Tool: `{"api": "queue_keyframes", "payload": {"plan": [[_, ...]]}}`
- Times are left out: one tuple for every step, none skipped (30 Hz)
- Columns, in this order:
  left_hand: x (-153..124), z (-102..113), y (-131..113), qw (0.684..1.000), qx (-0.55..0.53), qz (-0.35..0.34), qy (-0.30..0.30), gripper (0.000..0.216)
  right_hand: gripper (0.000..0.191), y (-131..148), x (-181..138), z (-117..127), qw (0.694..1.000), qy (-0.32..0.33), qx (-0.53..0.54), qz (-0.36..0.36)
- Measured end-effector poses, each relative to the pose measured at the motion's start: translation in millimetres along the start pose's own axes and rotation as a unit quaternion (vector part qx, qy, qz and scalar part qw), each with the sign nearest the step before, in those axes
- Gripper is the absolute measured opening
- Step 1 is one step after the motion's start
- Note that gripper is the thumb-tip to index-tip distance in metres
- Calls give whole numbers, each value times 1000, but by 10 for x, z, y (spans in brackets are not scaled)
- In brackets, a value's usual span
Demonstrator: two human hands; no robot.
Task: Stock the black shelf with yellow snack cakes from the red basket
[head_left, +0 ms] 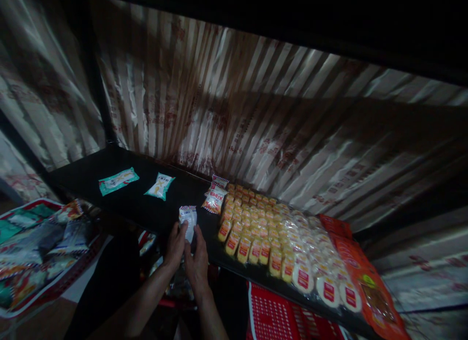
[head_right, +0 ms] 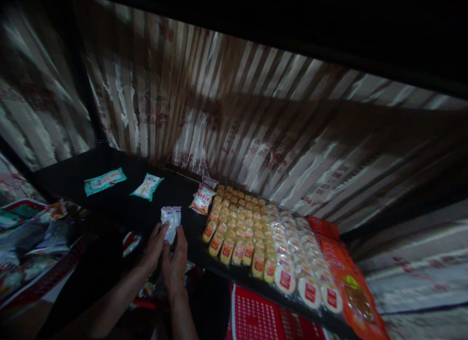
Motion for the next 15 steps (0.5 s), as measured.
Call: {"api": "queue_keyframes", "payload": {"plan": [[-1,-6,-13,1000,-1,-7,6,51,49,10,9,2,1000,2,7,-5],[-1,-12,-29,1000,-1,-14,13,50,49,23,20,6,1000,4,15,-10],[0,-17,-48,1000,-1,-21,18,49,50,38,33,14,1000,5,23,-15],[1,-20,-66,999,-1,-27,19,48,51,52,48,23,999,4,31,-23],[3,-23,-83,999,-1,-30,19,48,52,64,63,34,999,3,39,-33],[3,-25,-96,999,-2,-32,17,47,53,75,79,45,998,4,47,-45],[1,-27,-105,999,-3,-32,13,46,54,84,94,56,997,6,54,-57],[-3,-30,-107,1000,-4,-29,8,45,55,92,108,65,996,10,62,-69],[-8,-34,-104,1000,-3,-24,3,44,55,98,122,75,994,14,69,-80],[-15,-41,-99,1000,-2,-22,-1,42,55,102,133,84,993,18,76,-91],[-24,-50,-93,1000,-1,-21,-1,41,55,102,143,92,991,21,83,-101],[-33,-63,-89,1000,0,-25,1,40,55,96,151,100,989,23,89,-112],[-44,-79,-88,999,1,-33,8,40,56,85,157,109,988,22,94,-124],[-54,-96,-92,999,1,-43,15,41,57,69,162,117,986,19,97,-133],[-65,-111,-99,998,3,-56,21,42,59,49,168,126,985,15,100,-142]]}}
Point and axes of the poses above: each hand's wrist, its own x-axis towards the middle knuckle, its own z-axis out of the back of the hand, y = z × x, the point moved 4 cm from there along x, towards the middle knuckle, and after that the axes turned 2 degrees about -y, right-handed, at the moved point
